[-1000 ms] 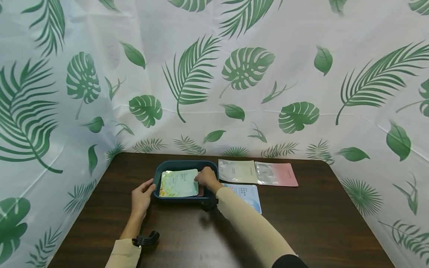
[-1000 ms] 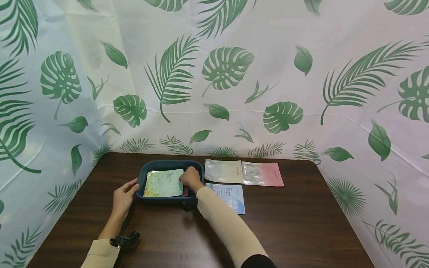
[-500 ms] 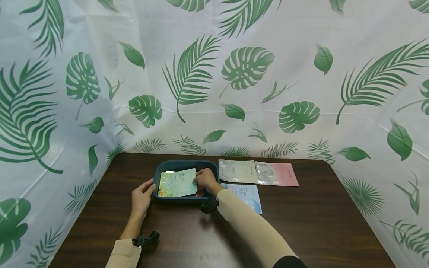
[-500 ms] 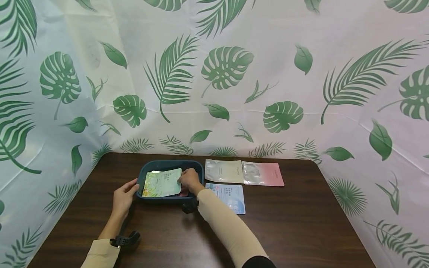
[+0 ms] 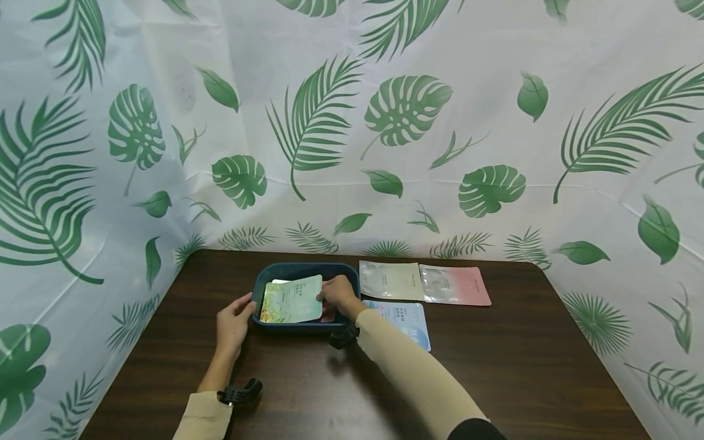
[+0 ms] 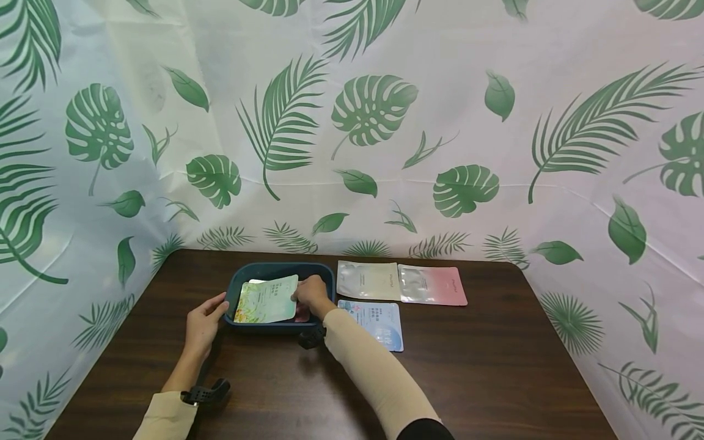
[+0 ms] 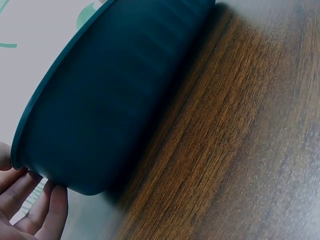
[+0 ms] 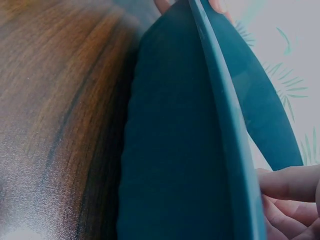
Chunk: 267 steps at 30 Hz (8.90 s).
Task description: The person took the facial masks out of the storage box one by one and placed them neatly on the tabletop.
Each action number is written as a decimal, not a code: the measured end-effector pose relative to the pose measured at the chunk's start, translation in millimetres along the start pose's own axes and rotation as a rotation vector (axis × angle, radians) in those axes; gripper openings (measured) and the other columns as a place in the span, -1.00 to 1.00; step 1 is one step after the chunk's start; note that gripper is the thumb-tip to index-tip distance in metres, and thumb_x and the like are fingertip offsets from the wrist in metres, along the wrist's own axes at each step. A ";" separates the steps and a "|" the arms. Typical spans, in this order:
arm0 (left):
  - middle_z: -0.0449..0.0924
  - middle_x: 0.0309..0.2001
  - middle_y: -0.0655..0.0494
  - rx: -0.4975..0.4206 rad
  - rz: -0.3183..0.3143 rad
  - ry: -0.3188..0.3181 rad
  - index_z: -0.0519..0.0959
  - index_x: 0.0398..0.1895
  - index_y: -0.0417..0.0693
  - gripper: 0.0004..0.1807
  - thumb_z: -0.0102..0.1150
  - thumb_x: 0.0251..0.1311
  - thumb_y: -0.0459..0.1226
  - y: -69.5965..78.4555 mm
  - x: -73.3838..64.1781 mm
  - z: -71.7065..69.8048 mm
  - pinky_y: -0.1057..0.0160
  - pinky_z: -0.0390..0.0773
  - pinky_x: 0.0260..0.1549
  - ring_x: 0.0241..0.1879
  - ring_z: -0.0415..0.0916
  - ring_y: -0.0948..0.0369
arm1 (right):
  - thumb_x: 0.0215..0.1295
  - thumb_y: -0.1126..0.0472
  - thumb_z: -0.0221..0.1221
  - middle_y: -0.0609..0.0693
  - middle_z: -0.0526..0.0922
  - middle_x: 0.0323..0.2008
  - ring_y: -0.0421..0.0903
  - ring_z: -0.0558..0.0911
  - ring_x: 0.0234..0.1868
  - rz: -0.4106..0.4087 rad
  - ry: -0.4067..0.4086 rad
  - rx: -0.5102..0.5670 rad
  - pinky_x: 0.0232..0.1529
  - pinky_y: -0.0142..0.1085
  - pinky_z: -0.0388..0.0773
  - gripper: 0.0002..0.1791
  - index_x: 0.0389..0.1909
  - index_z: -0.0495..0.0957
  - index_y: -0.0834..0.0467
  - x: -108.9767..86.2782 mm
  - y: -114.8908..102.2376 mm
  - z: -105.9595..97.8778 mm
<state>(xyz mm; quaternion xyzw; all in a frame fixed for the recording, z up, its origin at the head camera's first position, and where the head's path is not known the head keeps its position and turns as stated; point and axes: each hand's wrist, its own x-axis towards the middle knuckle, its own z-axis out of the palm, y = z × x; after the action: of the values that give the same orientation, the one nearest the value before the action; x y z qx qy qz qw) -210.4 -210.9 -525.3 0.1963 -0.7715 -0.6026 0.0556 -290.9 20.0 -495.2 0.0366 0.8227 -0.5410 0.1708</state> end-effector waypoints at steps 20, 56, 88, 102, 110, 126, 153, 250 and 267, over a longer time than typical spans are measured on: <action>0.42 0.32 -0.12 0.018 -0.006 0.008 0.45 0.31 -0.09 -0.56 0.01 0.42 -0.17 2.7 0.0 -0.8 0.54 0.37 -0.20 0.18 0.37 0.09 | 0.14 0.51 0.20 0.20 0.69 -0.32 -0.18 0.54 -0.62 0.031 -0.031 0.155 -0.56 -0.39 0.55 -0.78 -0.16 0.63 0.43 2.8 -7.2 -19.2; 0.49 0.24 -0.22 -0.006 0.048 0.021 0.50 0.24 -0.21 -0.58 0.09 0.36 -0.27 0.5 -0.4 -0.1 0.68 0.31 -0.29 0.18 0.40 0.08 | 0.18 0.42 0.22 0.02 0.64 -0.47 -0.17 0.59 -0.58 0.007 0.004 0.252 -0.47 -0.32 0.62 -0.67 -0.01 0.57 0.39 -19.8 -10.3 -99.0; 0.62 0.07 -0.26 0.002 0.073 0.096 0.60 0.09 -0.24 -0.65 0.20 0.26 -0.30 1.8 0.8 1.6 0.64 0.41 -0.34 -0.33 0.40 0.66 | 0.32 0.34 0.17 -0.10 0.69 -0.38 -0.19 0.64 -0.43 0.022 -0.011 0.314 -0.34 -0.37 0.61 -0.52 0.21 0.36 0.43 -58.5 48.0 -230.5; 0.58 0.12 -0.27 0.007 0.074 0.092 0.58 0.13 -0.25 -0.63 0.18 0.29 -0.30 2.0 0.1 1.8 0.69 0.32 -0.33 0.06 0.46 0.09 | 0.31 0.28 0.21 -0.15 0.71 -0.40 -0.16 0.65 -0.40 0.053 0.026 0.300 -0.32 -0.35 0.60 -0.71 0.01 0.56 0.29 -81.6 78.5 -271.5; 0.56 0.14 -0.28 0.009 0.061 0.075 0.56 0.15 -0.25 -0.62 0.16 0.30 -0.30 1.1 -1.3 1.5 0.67 0.32 -0.34 0.08 0.46 0.06 | 0.34 0.24 0.19 -0.17 0.68 -0.38 -0.20 0.63 -0.38 0.097 0.030 0.260 -0.31 -0.37 0.59 -0.51 0.20 0.36 0.39 -90.0 93.7 -283.0; 0.54 0.18 -0.26 0.018 0.061 0.062 0.56 0.16 -0.22 -0.62 0.16 0.31 -0.29 3.3 0.2 0.5 0.66 0.29 -0.31 0.12 0.43 0.06 | 0.34 0.17 0.20 -0.17 0.62 -0.32 -0.14 0.59 -0.29 0.175 0.083 0.163 -0.22 -0.32 0.58 -0.33 0.33 0.21 0.42 -102.5 128.2 -302.8; 0.55 0.17 -0.25 0.013 0.060 0.075 0.56 0.16 -0.23 -0.63 0.14 0.32 -0.30 4.6 -2.3 2.4 0.67 0.30 -0.32 0.09 0.44 0.07 | 0.28 0.20 0.26 -0.02 0.65 -0.17 -0.13 0.61 -0.24 0.280 0.140 0.109 -0.21 -0.27 0.60 -0.29 0.32 0.23 0.47 -103.2 181.0 -321.1; 0.58 0.12 -0.24 0.010 0.067 0.097 0.57 0.14 -0.21 -0.64 0.15 0.31 -0.29 0.8 -0.6 5.7 0.62 0.35 -0.33 -0.05 0.44 0.16 | 0.45 0.19 0.05 0.36 0.49 0.19 -0.04 0.66 -0.06 -0.090 0.012 0.011 0.14 -0.10 0.55 -0.53 0.24 0.36 0.42 -56.0 31.2 -217.0; 0.56 0.15 -0.23 0.009 0.062 0.088 0.56 0.15 -0.21 -0.63 0.14 0.31 -0.29 2.4 0.7 4.2 0.63 0.33 -0.33 0.01 0.43 0.13 | 0.36 0.26 0.15 0.33 0.64 0.00 -0.18 0.68 -0.33 -0.079 -0.021 0.096 0.02 -0.08 0.61 -0.58 0.13 0.47 0.45 -27.7 14.2 -157.5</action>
<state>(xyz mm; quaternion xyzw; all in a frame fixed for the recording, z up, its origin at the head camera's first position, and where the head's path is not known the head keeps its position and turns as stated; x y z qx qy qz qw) -213.0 -206.8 -524.2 0.1989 -0.7767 -0.5879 0.1073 -299.4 171.4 -442.7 0.0066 0.7949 -0.5863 0.1558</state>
